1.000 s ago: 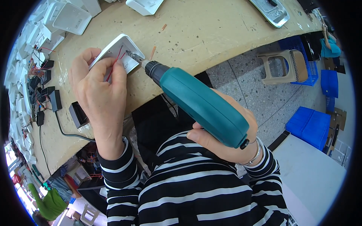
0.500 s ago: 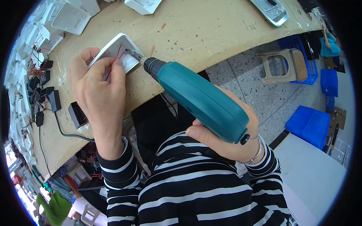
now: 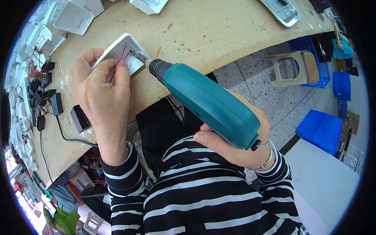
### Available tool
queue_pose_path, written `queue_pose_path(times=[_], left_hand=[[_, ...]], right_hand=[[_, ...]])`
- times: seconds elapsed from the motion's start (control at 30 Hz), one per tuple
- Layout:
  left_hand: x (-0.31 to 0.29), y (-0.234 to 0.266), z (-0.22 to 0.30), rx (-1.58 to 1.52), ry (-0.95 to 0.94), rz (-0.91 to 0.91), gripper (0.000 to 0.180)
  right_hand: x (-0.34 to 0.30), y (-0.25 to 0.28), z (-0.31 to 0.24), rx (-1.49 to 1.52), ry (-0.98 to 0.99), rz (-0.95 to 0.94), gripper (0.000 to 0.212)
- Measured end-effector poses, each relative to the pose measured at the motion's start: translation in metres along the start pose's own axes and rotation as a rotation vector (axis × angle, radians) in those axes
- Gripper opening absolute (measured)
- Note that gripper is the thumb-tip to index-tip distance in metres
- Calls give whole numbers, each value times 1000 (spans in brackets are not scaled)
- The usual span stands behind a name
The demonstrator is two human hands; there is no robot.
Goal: Assembling electronic components into white plastic housings using a soldering gun.
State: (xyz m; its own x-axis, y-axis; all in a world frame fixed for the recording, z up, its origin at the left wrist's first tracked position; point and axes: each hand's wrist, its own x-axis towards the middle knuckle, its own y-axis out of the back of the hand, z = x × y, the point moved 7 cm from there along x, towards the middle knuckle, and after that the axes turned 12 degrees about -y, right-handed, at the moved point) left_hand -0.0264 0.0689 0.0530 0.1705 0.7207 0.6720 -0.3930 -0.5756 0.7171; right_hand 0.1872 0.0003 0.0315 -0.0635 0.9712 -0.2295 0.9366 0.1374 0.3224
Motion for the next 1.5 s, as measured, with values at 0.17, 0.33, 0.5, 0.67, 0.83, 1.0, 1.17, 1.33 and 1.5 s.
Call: queue_pose_path(times=[0.17,0.33,0.5,0.67,0.83,1.0,1.17,1.33,1.5], left_hand=[[0,-1,-2,-1,-3,3,9],[-1,-2,-3,-11,4,-11,9],[-1,-2,-2,-18,7,-8,9],[-1,-2,-1,-9,-4,0,8],[-1,1,0,-27,-2,-40,16],[-7,27,5,93,-49,-92,46],[-10,-3,-7,-42,53,-189,68],[-7,38,-26,-209,107,-1,64],[-40,110,-83,-1068,497,422,60]], right_hand=[[-3,2,1,10,3,-8,57],[-6,5,0,60,-25,-67,57],[-16,9,1,76,48,-208,61],[-18,16,3,134,100,-191,67],[-14,26,4,283,51,-26,73],[-12,40,2,304,92,109,73],[-18,57,13,292,162,148,67],[-19,55,12,348,228,91,65],[-21,60,9,388,276,84,63]])
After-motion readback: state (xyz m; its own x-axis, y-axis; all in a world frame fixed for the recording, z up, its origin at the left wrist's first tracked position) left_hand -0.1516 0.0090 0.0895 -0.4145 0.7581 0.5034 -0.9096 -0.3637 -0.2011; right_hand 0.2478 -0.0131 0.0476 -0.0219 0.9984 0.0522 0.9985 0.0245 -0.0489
